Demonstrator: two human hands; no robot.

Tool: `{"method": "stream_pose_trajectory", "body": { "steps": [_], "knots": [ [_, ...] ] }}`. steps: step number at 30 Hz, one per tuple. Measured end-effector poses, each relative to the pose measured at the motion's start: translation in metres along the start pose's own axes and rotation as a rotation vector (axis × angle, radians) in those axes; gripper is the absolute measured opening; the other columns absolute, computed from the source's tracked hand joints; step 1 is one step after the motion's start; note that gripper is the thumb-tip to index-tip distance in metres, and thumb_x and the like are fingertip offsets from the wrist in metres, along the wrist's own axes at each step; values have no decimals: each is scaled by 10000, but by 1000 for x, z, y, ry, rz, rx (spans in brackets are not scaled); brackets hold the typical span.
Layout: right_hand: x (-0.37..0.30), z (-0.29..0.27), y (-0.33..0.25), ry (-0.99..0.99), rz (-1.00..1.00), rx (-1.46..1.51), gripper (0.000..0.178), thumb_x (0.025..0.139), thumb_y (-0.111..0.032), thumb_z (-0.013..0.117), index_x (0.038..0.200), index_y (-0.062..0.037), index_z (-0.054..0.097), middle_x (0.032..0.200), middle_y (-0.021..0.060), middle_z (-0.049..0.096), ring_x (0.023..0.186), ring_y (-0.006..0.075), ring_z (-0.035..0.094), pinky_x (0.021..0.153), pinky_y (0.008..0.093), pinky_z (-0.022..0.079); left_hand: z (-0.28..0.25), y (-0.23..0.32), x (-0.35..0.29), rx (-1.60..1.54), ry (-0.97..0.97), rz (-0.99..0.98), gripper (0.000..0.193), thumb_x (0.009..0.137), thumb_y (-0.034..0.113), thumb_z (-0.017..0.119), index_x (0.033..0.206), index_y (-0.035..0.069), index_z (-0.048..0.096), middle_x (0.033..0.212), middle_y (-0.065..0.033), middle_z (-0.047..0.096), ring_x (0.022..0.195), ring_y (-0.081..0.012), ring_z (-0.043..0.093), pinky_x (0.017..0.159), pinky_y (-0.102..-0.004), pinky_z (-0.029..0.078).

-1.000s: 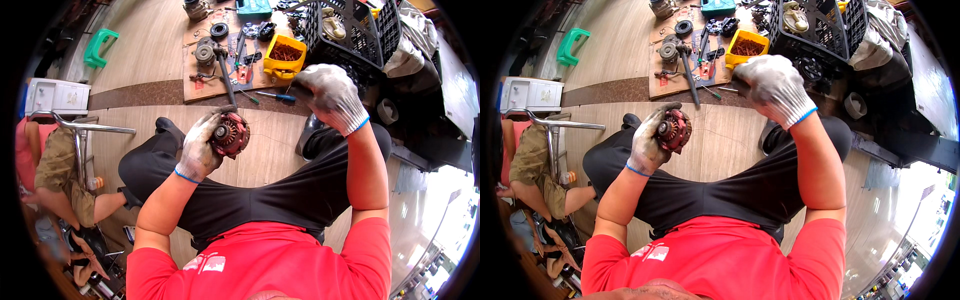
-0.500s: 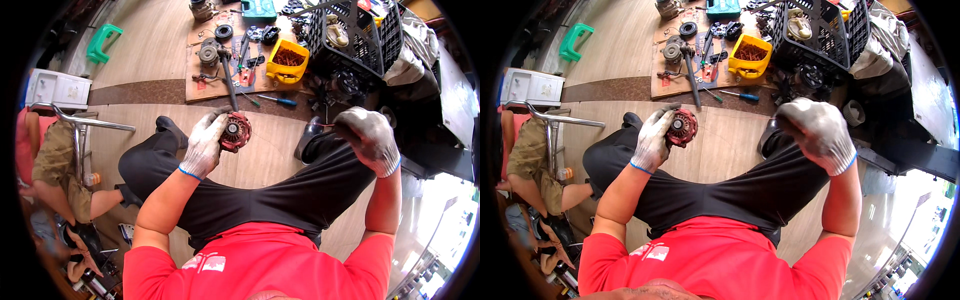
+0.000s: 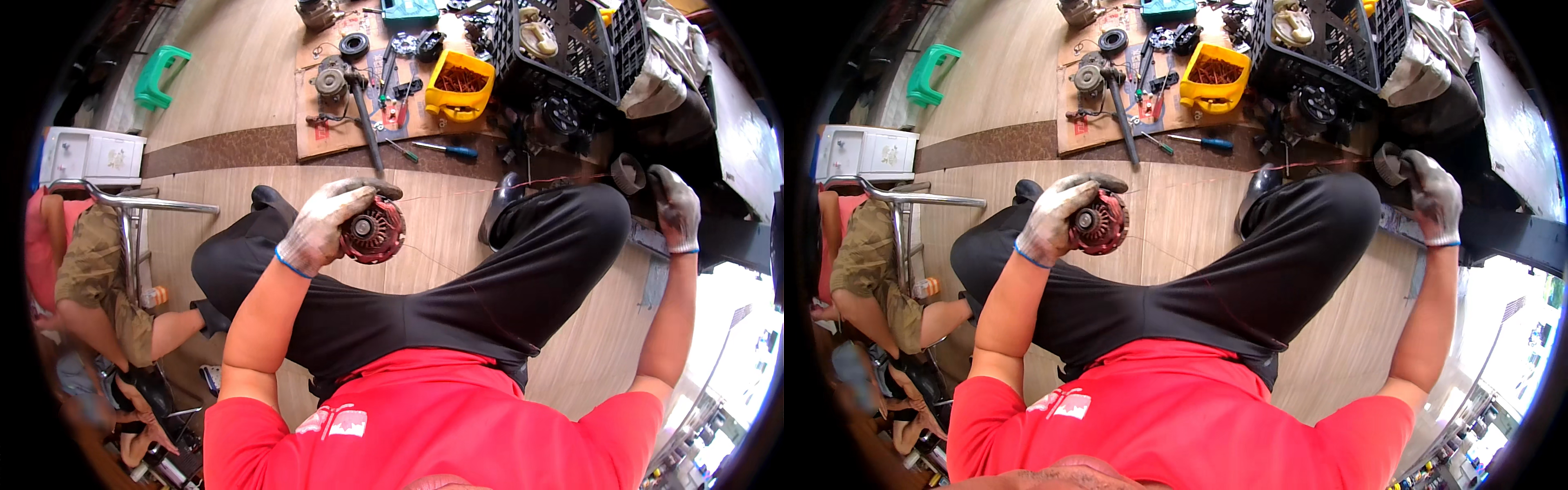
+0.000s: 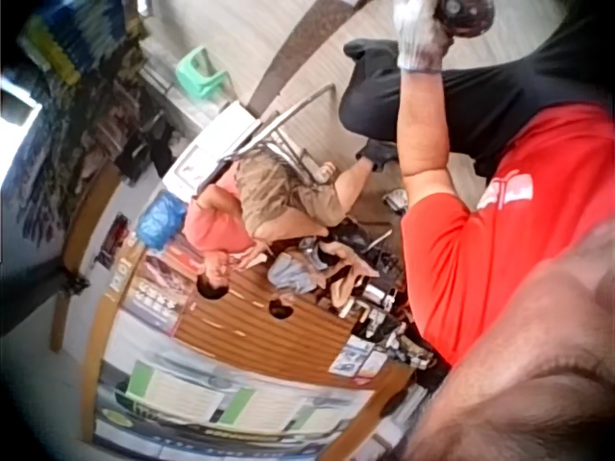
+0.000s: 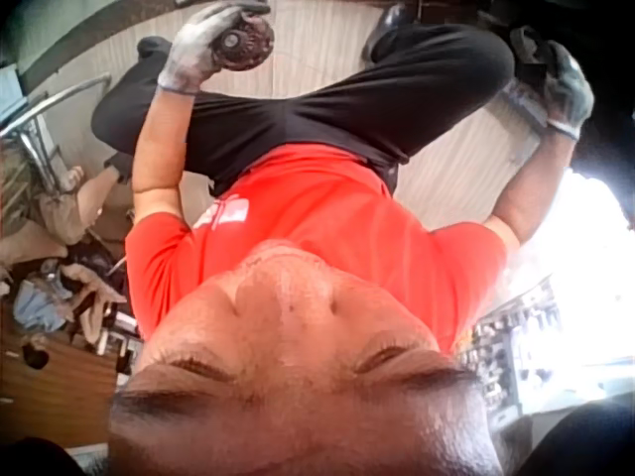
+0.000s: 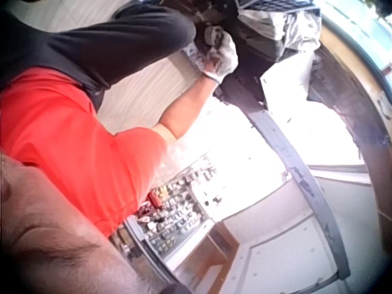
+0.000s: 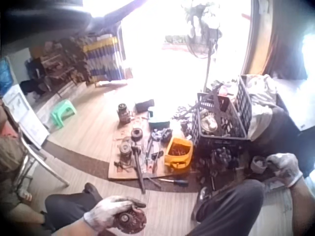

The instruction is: The person holds a motor stator and uses pliers to pull and trim wires, then checks the internal components while sitting on the floor.

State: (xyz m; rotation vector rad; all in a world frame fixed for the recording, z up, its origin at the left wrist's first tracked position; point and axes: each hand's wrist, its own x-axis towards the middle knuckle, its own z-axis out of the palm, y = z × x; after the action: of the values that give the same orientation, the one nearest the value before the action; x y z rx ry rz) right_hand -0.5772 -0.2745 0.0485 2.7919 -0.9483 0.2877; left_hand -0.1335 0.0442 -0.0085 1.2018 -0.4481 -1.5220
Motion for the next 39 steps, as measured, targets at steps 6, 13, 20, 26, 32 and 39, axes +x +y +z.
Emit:
{"method": "stream_pose_trajectory", "body": {
  "steps": [6,13,20,26,32,39],
  "knots": [
    [-137,20,138,-76,393,-303,216,1008,-286,556,1137,-159,672,1058,125,709,949,350,686,783,422,552,-6,-1,-2,-59,1,-57,376,997,203,508,1177,-106,624,986,-150,713,858,-206,710,800,-312,585],
    [-327,27,296,-289,883,-103,376,1019,-319,501,1244,-50,638,1259,181,656,1153,374,615,955,421,471,-19,-20,15,-158,109,-139,406,1019,252,482,1236,-74,589,991,-148,707,788,-197,714,625,-290,593],
    [-256,8,263,22,1059,-251,567,941,-329,552,1434,-59,478,1384,251,557,1267,423,531,1070,429,405,2,-9,24,-284,23,-148,251,1022,191,531,1138,-7,632,1011,-120,715,837,-205,731,709,-321,626],
    [-15,-77,-76,714,441,-6,428,1004,-203,614,1398,-54,539,1375,139,576,1172,290,623,980,359,540,1,-18,29,-279,207,-139,276,1032,230,523,1148,-1,621,1009,-114,714,830,-198,728,691,-308,624],
    [113,-33,-247,-126,-488,569,861,685,-279,863,1422,-63,472,1359,179,549,1239,380,545,1032,473,457,-2,-24,31,-271,220,-104,300,1025,245,533,1167,-1,631,1040,-122,718,874,-218,729,751,-337,621],
    [143,67,-275,-794,-509,1029,665,794,-323,723,1359,-44,508,1068,241,668,978,403,651,837,439,510,-7,-13,16,-80,-82,21,442,997,292,569,1240,-77,582,1174,-161,662,1023,-206,673,909,-332,551]
  ]
}}
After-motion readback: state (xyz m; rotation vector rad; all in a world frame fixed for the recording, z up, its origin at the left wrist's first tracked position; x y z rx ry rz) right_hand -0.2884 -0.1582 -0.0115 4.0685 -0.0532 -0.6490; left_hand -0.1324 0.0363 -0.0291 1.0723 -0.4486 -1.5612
